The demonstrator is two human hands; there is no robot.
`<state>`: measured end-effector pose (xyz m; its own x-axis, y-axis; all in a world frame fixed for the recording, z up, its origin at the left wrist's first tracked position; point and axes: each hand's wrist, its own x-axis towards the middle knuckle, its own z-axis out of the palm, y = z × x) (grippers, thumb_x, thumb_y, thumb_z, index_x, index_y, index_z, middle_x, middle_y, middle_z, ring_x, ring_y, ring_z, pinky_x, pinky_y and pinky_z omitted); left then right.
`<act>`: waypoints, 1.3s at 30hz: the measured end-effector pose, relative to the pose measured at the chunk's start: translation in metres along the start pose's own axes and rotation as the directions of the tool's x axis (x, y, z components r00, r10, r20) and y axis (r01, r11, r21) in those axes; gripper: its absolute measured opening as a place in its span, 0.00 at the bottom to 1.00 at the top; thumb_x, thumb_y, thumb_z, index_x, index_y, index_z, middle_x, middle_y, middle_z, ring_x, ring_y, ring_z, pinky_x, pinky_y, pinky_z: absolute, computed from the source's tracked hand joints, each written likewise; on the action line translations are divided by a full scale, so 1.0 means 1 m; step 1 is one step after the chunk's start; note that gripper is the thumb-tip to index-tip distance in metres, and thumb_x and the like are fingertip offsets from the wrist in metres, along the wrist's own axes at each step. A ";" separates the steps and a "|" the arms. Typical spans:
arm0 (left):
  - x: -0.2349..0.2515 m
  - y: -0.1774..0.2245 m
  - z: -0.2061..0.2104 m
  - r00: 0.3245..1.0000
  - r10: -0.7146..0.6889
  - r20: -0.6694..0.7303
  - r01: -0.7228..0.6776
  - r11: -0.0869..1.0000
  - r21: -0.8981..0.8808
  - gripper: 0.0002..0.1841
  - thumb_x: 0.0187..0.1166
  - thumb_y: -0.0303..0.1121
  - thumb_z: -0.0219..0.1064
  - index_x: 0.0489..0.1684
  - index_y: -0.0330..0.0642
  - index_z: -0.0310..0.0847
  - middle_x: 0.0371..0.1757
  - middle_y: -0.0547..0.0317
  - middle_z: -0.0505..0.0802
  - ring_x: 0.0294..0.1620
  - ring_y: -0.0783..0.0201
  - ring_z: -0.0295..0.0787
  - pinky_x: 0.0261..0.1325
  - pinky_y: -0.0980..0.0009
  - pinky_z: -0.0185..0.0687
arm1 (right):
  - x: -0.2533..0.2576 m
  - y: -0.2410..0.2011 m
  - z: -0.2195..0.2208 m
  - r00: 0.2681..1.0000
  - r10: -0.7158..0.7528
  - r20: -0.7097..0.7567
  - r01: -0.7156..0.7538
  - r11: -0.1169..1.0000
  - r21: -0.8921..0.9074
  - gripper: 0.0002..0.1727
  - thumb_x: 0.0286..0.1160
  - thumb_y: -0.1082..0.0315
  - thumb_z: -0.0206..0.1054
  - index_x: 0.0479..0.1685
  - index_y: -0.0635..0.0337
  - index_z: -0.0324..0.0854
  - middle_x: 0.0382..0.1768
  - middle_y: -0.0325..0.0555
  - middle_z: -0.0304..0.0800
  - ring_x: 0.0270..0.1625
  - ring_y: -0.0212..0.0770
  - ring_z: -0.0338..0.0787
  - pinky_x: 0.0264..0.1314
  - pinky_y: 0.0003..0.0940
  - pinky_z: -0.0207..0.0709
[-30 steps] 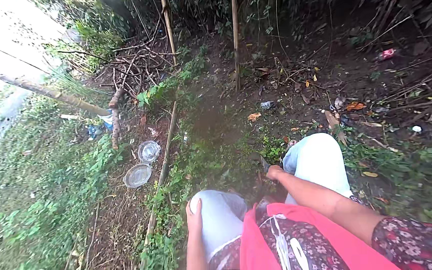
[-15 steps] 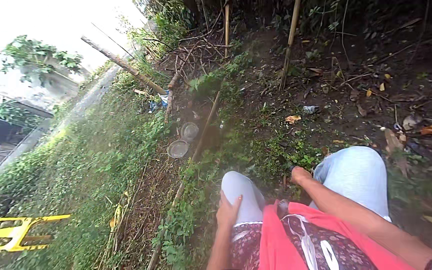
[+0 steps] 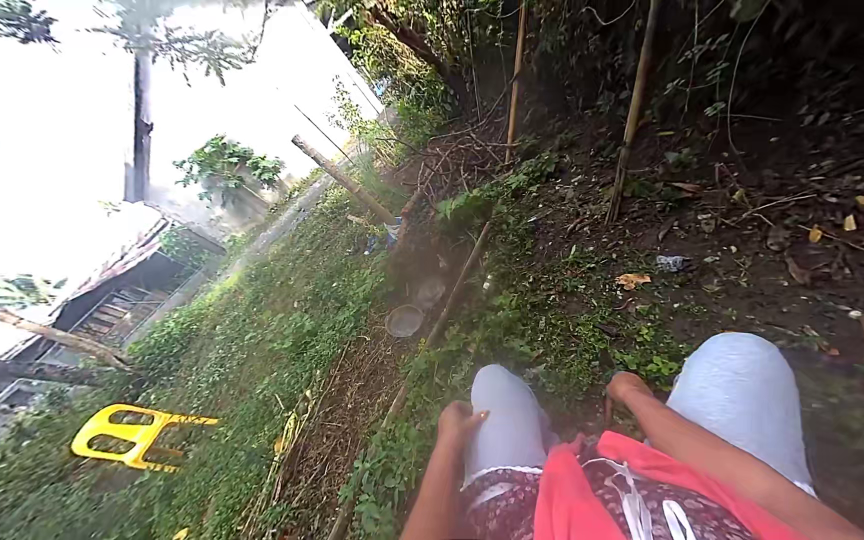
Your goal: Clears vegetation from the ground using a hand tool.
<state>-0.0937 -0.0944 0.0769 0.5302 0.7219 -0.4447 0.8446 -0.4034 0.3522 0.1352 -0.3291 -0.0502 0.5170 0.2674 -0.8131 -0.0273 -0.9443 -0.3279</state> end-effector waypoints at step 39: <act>-0.011 0.085 0.007 0.738 0.527 0.421 -0.431 0.849 -0.307 0.17 0.88 0.31 0.61 0.64 0.24 0.82 0.58 0.37 0.92 0.59 0.53 0.92 0.70 0.57 0.83 | 0.024 0.004 0.011 0.999 0.040 0.012 -0.041 0.892 0.451 0.23 0.86 0.60 0.64 0.67 0.73 0.77 0.54 0.62 0.85 0.49 0.49 0.87 0.56 0.47 0.81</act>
<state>-0.0272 -0.1407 0.1058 0.8681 0.0832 -0.4894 0.4651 -0.4812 0.7431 0.1381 -0.3243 -0.0762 0.5055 0.2320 -0.8311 -0.4310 -0.7665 -0.4761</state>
